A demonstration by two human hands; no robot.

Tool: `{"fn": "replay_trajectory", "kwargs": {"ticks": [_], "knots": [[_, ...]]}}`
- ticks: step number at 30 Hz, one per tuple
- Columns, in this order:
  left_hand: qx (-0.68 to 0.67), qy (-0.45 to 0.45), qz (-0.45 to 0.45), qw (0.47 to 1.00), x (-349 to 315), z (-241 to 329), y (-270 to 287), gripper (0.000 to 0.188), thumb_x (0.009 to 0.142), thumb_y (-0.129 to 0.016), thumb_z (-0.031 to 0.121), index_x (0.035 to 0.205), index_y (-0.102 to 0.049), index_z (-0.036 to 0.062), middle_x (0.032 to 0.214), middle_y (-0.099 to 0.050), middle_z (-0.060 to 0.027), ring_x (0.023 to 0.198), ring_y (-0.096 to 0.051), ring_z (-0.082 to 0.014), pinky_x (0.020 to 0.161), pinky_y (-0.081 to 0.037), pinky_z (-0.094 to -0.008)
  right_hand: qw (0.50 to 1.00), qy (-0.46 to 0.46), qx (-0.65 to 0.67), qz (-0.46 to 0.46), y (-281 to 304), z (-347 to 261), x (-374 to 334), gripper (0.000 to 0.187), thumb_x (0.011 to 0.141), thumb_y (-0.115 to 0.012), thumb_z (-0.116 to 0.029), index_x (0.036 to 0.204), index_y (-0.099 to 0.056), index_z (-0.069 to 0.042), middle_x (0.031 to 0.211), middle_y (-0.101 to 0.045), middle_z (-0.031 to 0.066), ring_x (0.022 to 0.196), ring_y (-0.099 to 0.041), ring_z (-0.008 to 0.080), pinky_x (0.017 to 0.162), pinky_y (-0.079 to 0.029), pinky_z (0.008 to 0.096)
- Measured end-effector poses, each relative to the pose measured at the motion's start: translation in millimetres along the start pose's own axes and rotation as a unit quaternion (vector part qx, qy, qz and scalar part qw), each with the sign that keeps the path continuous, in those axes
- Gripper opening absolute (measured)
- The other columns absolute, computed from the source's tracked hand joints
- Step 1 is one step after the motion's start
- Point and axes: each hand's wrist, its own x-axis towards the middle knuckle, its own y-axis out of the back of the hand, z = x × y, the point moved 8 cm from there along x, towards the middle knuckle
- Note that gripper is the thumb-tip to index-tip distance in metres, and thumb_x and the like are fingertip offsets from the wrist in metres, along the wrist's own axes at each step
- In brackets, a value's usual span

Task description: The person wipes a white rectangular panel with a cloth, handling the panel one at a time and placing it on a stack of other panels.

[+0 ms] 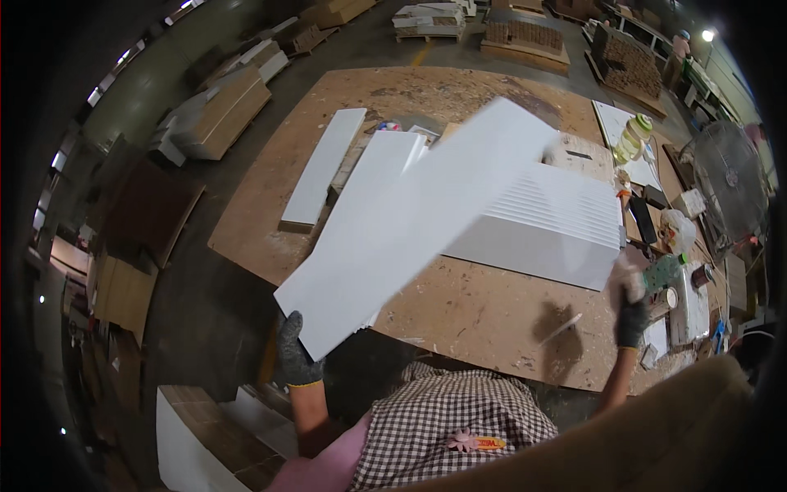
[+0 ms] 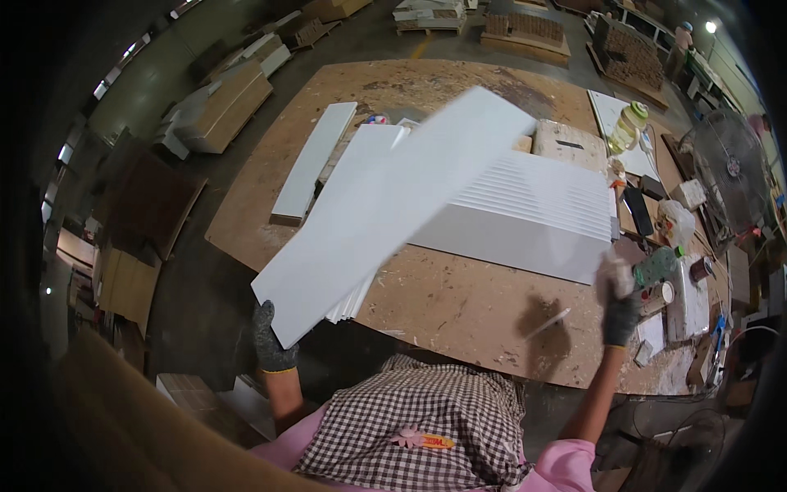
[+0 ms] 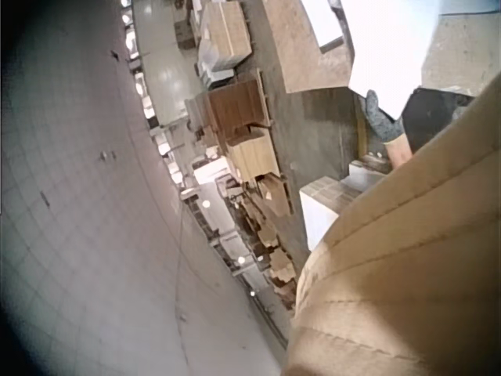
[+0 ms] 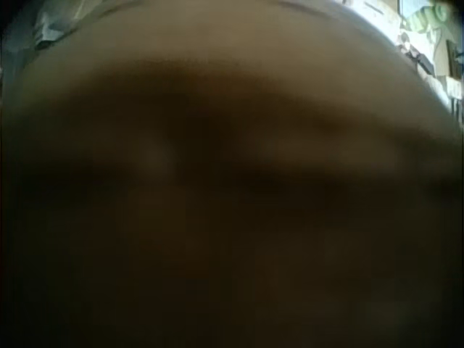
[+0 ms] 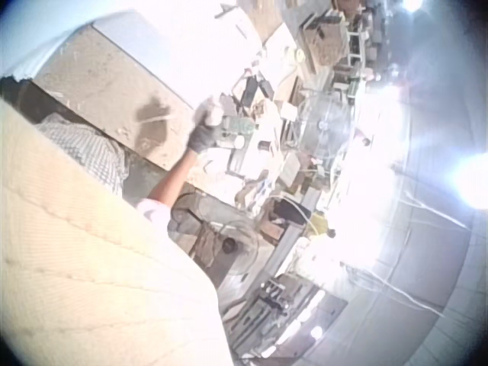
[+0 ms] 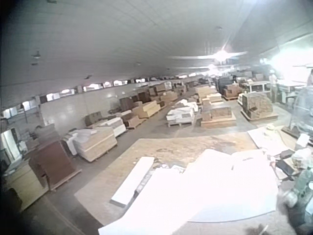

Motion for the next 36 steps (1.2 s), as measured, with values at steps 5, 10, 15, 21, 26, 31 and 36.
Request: {"fn": "replay_trajectory", "kwargs": {"ticks": [5, 10, 15, 21, 26, 31, 36], "knots": [[0.030, -0.093, 0.044, 0.994, 21.9, 13.0, 46.0, 0.056, 0.083, -0.057, 0.008, 0.135, -0.039, -0.0032, 0.127, -0.053, -0.0176, 0.115, -0.054, -0.0310, 0.098, -0.046, -0.0448, 0.941, -0.056, -0.266, -0.202, -132.4, -15.3, -75.8, 0.034, 0.080, -0.072, -0.021, 0.109, -0.062, -0.008, 0.097, -0.067, 0.0159, 0.087, -0.067, 0.0284, 0.076, -0.052, 0.0375], [0.065, -0.105, 0.075, 0.990, 43.6, -1.0, 88.5, 0.052, 0.085, -0.058, 0.011, 0.134, -0.043, -0.0002, 0.123, -0.055, -0.0163, 0.112, -0.056, -0.0306, 0.094, -0.049, -0.0462, 0.880, 0.024, -0.346, -0.324, -202.2, -55.5, -102.3, 0.032, 0.079, -0.072, -0.025, 0.105, -0.064, -0.009, 0.098, -0.067, 0.0149, 0.090, -0.065, 0.0311, 0.078, -0.051, 0.0367], [0.013, -0.024, 0.110, 0.994, 40.3, -27.6, 94.8, 0.046, 0.085, -0.059, 0.013, 0.129, -0.048, 0.0020, 0.119, -0.058, -0.0135, 0.106, -0.059, -0.0293, 0.087, -0.053, -0.0458, 0.874, 0.023, -0.359, -0.327, -192.4, -48.9, -102.1, 0.031, 0.079, -0.072, -0.023, 0.105, -0.063, -0.008, 0.100, -0.066, 0.0156, 0.090, -0.066, 0.0299, 0.078, -0.052, 0.0362], [0.468, 0.029, 0.166, 0.868, 15.7, 22.1, 178.8, 0.022, 0.087, -0.057, 0.019, 0.104, -0.058, 0.0056, 0.076, -0.061, -0.0058, 0.066, -0.060, -0.0205, 0.063, -0.051, -0.0331, 0.966, -0.143, -0.160, -0.145, -112.6, -6.8, -64.2, 0.057, 0.083, -0.068, -0.012, 0.134, -0.044, -0.011, 0.109, -0.064, 0.0108, 0.096, -0.063, 0.0180, 0.081, -0.052, 0.0318], [0.287, 0.062, -0.067, 0.954, 23.5, -35.2, -39.7, 0.021, 0.096, -0.051, 0.021, 0.102, -0.059, 0.0030, 0.071, -0.060, -0.0054, 0.058, -0.058, -0.0132, 0.060, -0.050, -0.0275, 0.977, -0.201, -0.042, -0.059, -14.1, 94.7, 6.9, 0.054, 0.089, -0.065, -0.021, 0.134, -0.041, -0.005, 0.118, -0.057, 0.0082, 0.104, -0.055, 0.0177, 0.086, -0.047, 0.0289], [0.496, 0.030, -0.170, 0.851, 133.2, -237.3, -46.1, 0.061, 0.088, -0.062, 0.030, 0.134, -0.042, -0.0037, 0.129, -0.051, -0.0231, 0.124, -0.048, -0.0299, 0.105, -0.036, -0.0354, 0.961, -0.268, 0.021, -0.064, -17.8, 141.5, 39.8, 0.046, 0.091, -0.063, -0.033, 0.128, -0.051, -0.008, 0.115, -0.059, 0.0041, 0.100, -0.055, 0.0146, 0.086, -0.046, 0.0299], [0.652, -0.062, -0.203, 0.728, 202.5, -300.9, -48.9, 0.086, 0.080, -0.067, 0.030, 0.145, -0.022, -0.0040, 0.144, -0.035, -0.0274, 0.135, -0.033, -0.0376, 0.110, -0.029, -0.0371, 0.930, -0.362, -0.035, -0.050, -12.1, 162.9, 32.3, 0.044, 0.086, -0.069, -0.034, 0.120, -0.061, -0.006, 0.107, -0.064, 0.0046, 0.095, -0.056, 0.0155, 0.083, -0.046, 0.0291]]}}
